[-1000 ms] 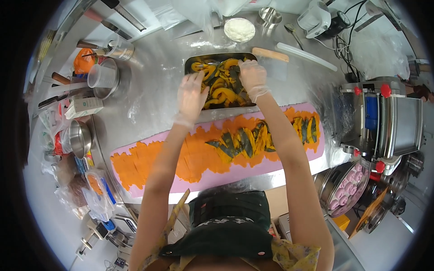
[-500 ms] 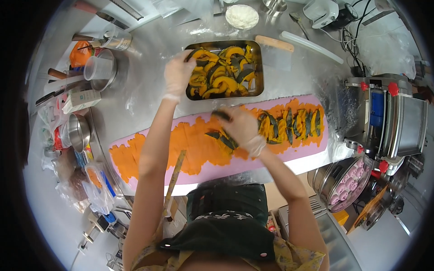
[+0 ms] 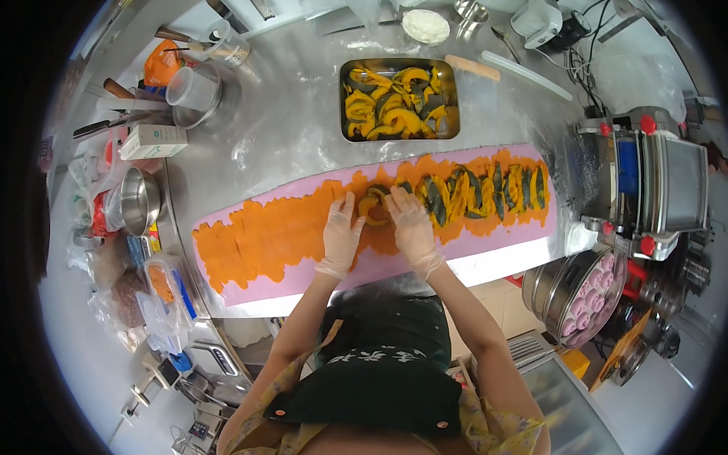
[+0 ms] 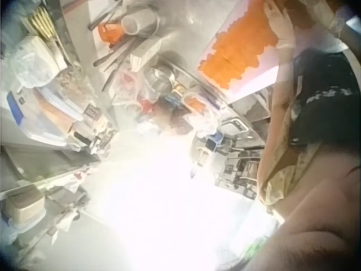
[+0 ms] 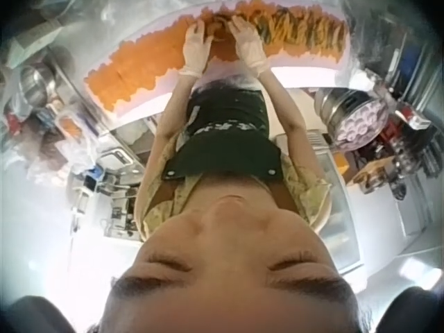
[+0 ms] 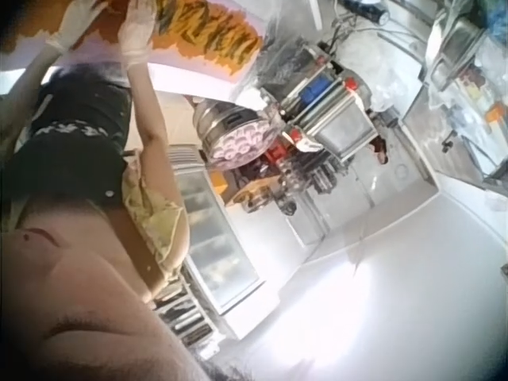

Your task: The person is arranging pumpkin slices on a long strip of dough in a commercial kitchen.

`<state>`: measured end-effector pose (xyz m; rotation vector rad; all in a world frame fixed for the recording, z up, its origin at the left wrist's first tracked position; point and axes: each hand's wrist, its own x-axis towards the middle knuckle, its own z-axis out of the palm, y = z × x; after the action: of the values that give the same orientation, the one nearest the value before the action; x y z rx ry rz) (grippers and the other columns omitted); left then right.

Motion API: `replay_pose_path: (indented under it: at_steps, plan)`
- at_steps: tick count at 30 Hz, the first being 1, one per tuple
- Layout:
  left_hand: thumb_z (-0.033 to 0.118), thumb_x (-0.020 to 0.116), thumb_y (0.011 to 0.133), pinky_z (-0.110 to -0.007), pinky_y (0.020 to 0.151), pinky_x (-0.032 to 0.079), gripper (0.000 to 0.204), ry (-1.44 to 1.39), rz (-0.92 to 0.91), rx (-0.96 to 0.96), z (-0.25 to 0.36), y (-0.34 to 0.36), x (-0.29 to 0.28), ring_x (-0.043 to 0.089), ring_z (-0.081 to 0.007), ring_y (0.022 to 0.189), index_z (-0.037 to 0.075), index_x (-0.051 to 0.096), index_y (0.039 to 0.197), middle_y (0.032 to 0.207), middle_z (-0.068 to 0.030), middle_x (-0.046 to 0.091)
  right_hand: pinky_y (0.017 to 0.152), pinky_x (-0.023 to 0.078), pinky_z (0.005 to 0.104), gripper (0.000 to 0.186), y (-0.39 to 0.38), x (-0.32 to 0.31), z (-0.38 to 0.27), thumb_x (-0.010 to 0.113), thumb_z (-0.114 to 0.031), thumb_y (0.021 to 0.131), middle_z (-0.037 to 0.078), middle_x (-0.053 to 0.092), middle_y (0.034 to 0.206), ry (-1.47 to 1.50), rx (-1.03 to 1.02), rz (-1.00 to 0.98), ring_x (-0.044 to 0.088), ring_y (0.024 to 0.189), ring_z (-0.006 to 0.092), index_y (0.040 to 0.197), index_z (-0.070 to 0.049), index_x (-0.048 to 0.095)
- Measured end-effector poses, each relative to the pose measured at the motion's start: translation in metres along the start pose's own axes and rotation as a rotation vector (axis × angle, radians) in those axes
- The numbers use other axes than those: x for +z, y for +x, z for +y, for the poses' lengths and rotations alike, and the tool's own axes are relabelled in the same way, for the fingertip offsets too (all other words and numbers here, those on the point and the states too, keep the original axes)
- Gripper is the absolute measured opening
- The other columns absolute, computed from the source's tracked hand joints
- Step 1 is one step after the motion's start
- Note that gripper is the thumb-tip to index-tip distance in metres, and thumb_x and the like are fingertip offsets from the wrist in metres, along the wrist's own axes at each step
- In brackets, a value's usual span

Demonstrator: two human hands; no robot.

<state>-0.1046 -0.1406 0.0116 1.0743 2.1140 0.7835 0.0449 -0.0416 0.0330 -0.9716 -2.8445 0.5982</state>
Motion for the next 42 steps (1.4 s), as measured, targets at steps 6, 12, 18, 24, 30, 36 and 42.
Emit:
replay_pose_path:
  at_steps: [6,12,18,24,30,36,42]
  plan:
    - [0.021,0.057,0.086,-0.048,0.116,0.025,0.068,0.589,-0.104,0.499,-0.013,0.001,0.015,0.032,-0.0372,0.141,-0.010,0.036,0.143,0.150,-0.0259,0.035,0.117,0.027,0.0417,0.061,-0.019,0.040,-0.009,0.054,-0.004,0.079,0.018,0.042,0.148,-0.194,-0.078,-0.013,0.038,0.140,0.0313,0.138,0.005,0.045]
    - [0.018,0.054,0.085,-0.049,0.118,0.021,0.065,0.478,-0.095,0.544,-0.007,0.025,0.011,0.033,-0.0357,0.141,-0.011,0.038,0.140,0.147,-0.0256,0.040,0.111,0.036,0.0406,0.057,-0.011,0.035,-0.005,0.052,-0.006,0.080,0.023,0.047,0.143,0.038,0.008,0.123,0.047,0.131,0.0343,0.136,0.008,0.046]
    - [0.015,0.050,0.083,-0.046,0.118,0.021,0.060,0.652,-0.112,0.629,-0.007,0.033,0.020,0.039,-0.0333,0.139,-0.009,0.045,0.138,0.147,-0.0224,0.043,0.068,0.054,0.0417,0.025,0.019,0.006,0.015,0.055,-0.003,0.076,0.013,0.066,0.085,0.151,-0.019,0.185,0.066,0.080,0.0324,0.098,-0.007,0.064]
    - [0.008,0.054,0.078,-0.046,0.100,0.042,0.047,0.415,-0.143,0.404,0.037,0.057,0.000,0.054,-0.0329,0.120,0.000,0.058,0.124,0.124,-0.0194,0.060,0.069,0.054,0.0408,0.021,0.146,-0.052,0.091,0.070,-0.009,0.076,0.008,0.064,0.088,-0.052,-0.047,0.398,0.064,0.087,0.0284,0.097,-0.010,0.068]
    - [0.017,0.075,0.074,-0.036,0.077,0.053,0.055,0.690,0.309,0.504,0.061,0.170,-0.048,0.056,-0.0278,0.104,0.008,0.056,0.126,0.115,-0.0102,0.057,0.068,0.054,0.0369,0.024,0.175,-0.036,0.107,0.075,-0.016,0.072,0.007,0.061,0.088,-0.220,-0.031,0.143,0.064,0.086,0.0248,0.095,-0.011,0.068]
    - [0.023,0.078,0.070,-0.034,0.076,0.055,0.057,0.960,-0.092,0.486,0.059,0.218,-0.053,0.055,-0.0248,0.105,0.010,0.054,0.120,0.113,-0.0071,0.056,0.066,0.054,0.0367,0.025,0.165,-0.035,0.111,0.075,-0.018,0.073,0.006,0.065,0.086,-0.155,0.030,0.142,0.066,0.082,0.0253,0.096,-0.012,0.067]
    - [0.021,0.078,0.070,-0.037,0.070,0.055,0.044,0.860,-0.138,0.549,0.058,0.218,-0.051,0.061,-0.0227,0.095,0.018,0.058,0.109,0.099,-0.0045,0.056,0.064,0.053,0.0367,0.026,0.123,-0.067,0.076,0.076,-0.017,0.074,0.007,0.067,0.082,0.257,0.225,0.290,0.067,0.075,0.0247,0.098,-0.011,0.066]
